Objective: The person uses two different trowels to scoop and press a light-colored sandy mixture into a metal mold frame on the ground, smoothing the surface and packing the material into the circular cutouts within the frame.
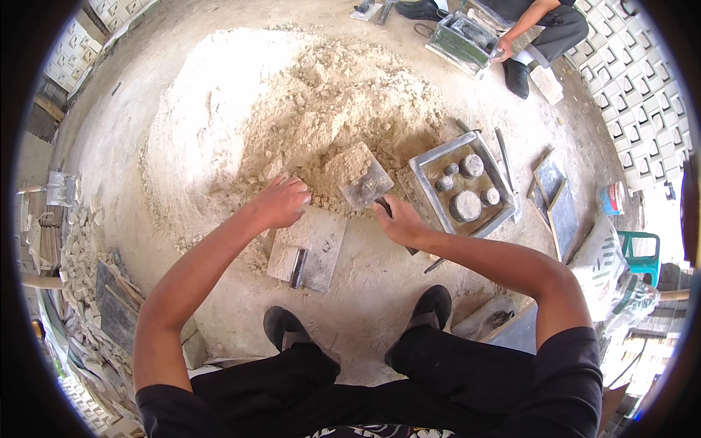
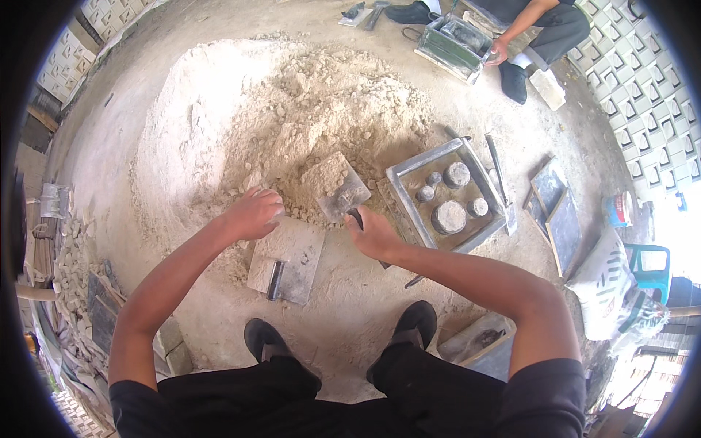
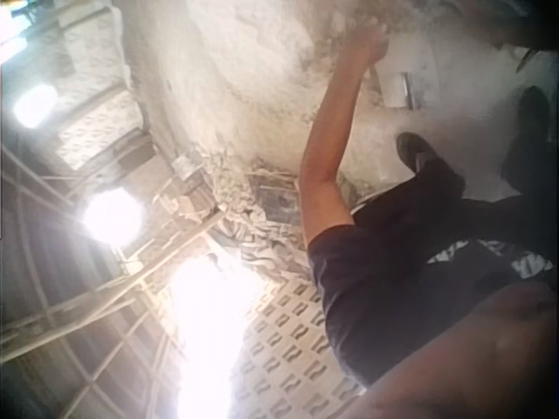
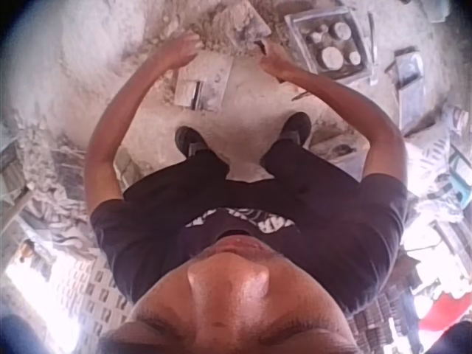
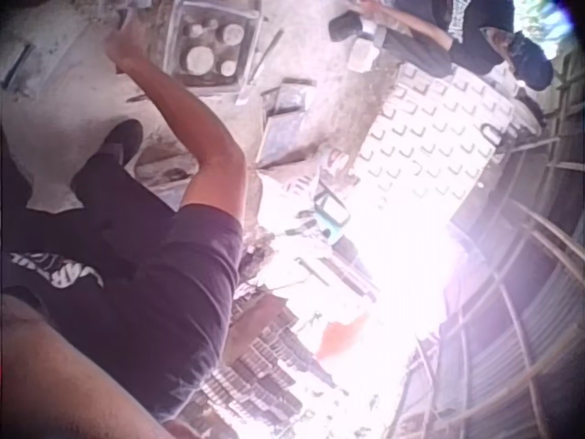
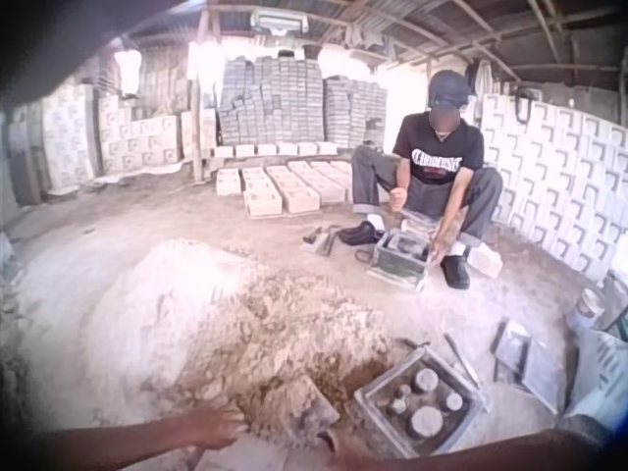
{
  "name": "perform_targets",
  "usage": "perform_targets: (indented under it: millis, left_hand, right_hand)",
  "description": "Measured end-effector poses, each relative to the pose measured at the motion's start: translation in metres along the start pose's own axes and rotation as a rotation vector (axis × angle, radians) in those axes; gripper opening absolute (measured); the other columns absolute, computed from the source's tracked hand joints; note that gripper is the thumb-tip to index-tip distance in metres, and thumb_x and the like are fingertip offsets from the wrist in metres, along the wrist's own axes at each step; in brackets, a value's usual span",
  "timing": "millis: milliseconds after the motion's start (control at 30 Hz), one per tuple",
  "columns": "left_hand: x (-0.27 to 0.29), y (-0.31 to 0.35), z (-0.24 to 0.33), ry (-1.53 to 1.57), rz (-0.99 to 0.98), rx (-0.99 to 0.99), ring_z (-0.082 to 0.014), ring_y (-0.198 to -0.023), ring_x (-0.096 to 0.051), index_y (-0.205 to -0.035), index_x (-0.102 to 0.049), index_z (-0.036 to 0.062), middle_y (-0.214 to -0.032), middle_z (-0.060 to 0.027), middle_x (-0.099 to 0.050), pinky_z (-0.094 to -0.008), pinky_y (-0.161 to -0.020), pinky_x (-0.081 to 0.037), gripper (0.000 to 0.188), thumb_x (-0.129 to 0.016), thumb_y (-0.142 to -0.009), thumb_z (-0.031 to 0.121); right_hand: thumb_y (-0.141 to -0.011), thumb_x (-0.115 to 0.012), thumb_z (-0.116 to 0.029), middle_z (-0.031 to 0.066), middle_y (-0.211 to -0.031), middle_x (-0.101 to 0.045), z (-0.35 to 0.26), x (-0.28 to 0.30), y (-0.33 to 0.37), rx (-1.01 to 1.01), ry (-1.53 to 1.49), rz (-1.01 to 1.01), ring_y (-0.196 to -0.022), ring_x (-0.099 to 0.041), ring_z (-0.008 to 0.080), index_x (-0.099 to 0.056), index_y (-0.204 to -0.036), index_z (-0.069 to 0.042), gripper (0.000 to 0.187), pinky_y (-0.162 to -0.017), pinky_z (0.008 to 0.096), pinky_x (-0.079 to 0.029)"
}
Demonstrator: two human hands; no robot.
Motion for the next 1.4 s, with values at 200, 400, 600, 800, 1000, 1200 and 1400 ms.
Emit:
perform_targets:
  millis: [200, 400, 600, 800, 1000, 1200, 1400]
  left_hand:
    - [-0.001, 0.009, -0.005, 0.026, 0.002, 0.012, -0.0265, -0.125, -0.045, -0.110, -0.061, 0.0086, -0.121, -0.0098, -0.054, -0.0447, -0.110, -0.029, 0.031, -0.064, -0.082, 0.023]
    - [-0.005, 0.004, -0.006, 0.051, 0.046, -0.004, -0.0274, -0.125, -0.044, -0.107, -0.060, 0.0080, -0.118, -0.0094, -0.056, -0.0444, -0.108, -0.030, 0.030, -0.065, -0.081, 0.023]
    - [-0.009, 0.005, -0.005, 0.063, 0.060, -0.012, -0.0275, -0.125, -0.045, -0.105, -0.061, 0.0078, -0.117, -0.0097, -0.056, -0.0425, -0.107, -0.030, 0.029, -0.066, -0.080, 0.022]
    - [-0.005, 0.005, -0.002, 0.104, 0.054, -0.021, -0.0280, -0.124, -0.045, -0.106, -0.062, 0.0069, -0.118, -0.0113, -0.056, -0.0438, -0.107, -0.029, 0.028, -0.063, -0.084, 0.024]
    - [-0.012, 0.009, -0.005, 0.120, 0.030, 0.000, -0.0277, -0.126, -0.044, -0.110, -0.062, 0.0061, -0.122, -0.0112, -0.055, -0.0442, -0.109, -0.028, 0.032, -0.063, -0.084, 0.025]
    - [-0.016, 0.011, -0.008, 0.097, 0.037, 0.029, -0.0262, -0.126, -0.044, -0.112, -0.062, 0.0084, -0.123, -0.0098, -0.056, -0.0423, -0.109, -0.028, 0.033, -0.064, -0.084, 0.025]
    - [-0.015, 0.011, -0.006, 0.105, 0.014, 0.028, -0.0267, -0.127, -0.043, -0.114, -0.061, 0.0057, -0.125, -0.0113, -0.054, -0.0425, -0.109, -0.028, 0.037, -0.065, -0.083, 0.026]
  right_hand:
    - [-0.098, -0.049, -0.038, 0.0076, -0.066, -0.052, -0.008, 0.044, 0.027, -0.101, -0.113, -0.064, -0.058, -0.056, 0.0188, -0.052, -0.089, -0.002, 0.037, -0.055, 0.0346, -0.044]
    - [-0.099, -0.049, -0.037, 0.0006, -0.064, -0.049, -0.014, 0.147, 0.089, -0.326, -0.206, -0.015, -0.045, -0.047, 0.0092, -0.052, -0.089, -0.003, 0.035, -0.039, 0.0264, -0.039]
    - [-0.096, -0.050, -0.038, 0.0066, -0.059, -0.052, 0.034, 0.171, 0.106, -0.443, -0.111, 0.104, -0.043, -0.052, 0.0142, -0.057, -0.096, 0.001, 0.040, -0.040, 0.0322, -0.043]
    - [-0.098, -0.050, -0.035, 0.0041, -0.071, -0.050, 0.055, 0.193, 0.098, -0.474, -0.135, 0.106, -0.043, -0.046, 0.0093, -0.053, -0.101, 0.001, 0.037, -0.036, 0.0258, -0.039]
    - [-0.097, -0.050, -0.036, 0.0051, -0.070, -0.053, 0.059, 0.200, 0.092, -0.504, -0.156, 0.057, -0.044, -0.048, 0.0114, -0.056, -0.094, 0.002, 0.038, -0.038, 0.0284, -0.041]
    - [-0.096, -0.052, -0.033, 0.0039, -0.067, -0.051, 0.063, 0.212, 0.089, -0.539, -0.303, 0.031, -0.042, -0.045, 0.0097, -0.055, -0.091, 0.003, 0.036, -0.035, 0.0270, -0.039]
    - [-0.097, -0.051, -0.033, 0.0015, -0.065, -0.049, 0.064, 0.222, 0.086, -0.554, -0.281, -0.030, -0.041, -0.041, 0.0083, -0.055, -0.097, 0.003, 0.036, -0.035, 0.0264, -0.037]
Point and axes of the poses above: each hand's wrist, its own y-axis away from the middle knuckle, its own x-axis out of the back of the hand, z = x × y, the point moved 2 cm from there along -y, towards the middle knuckle
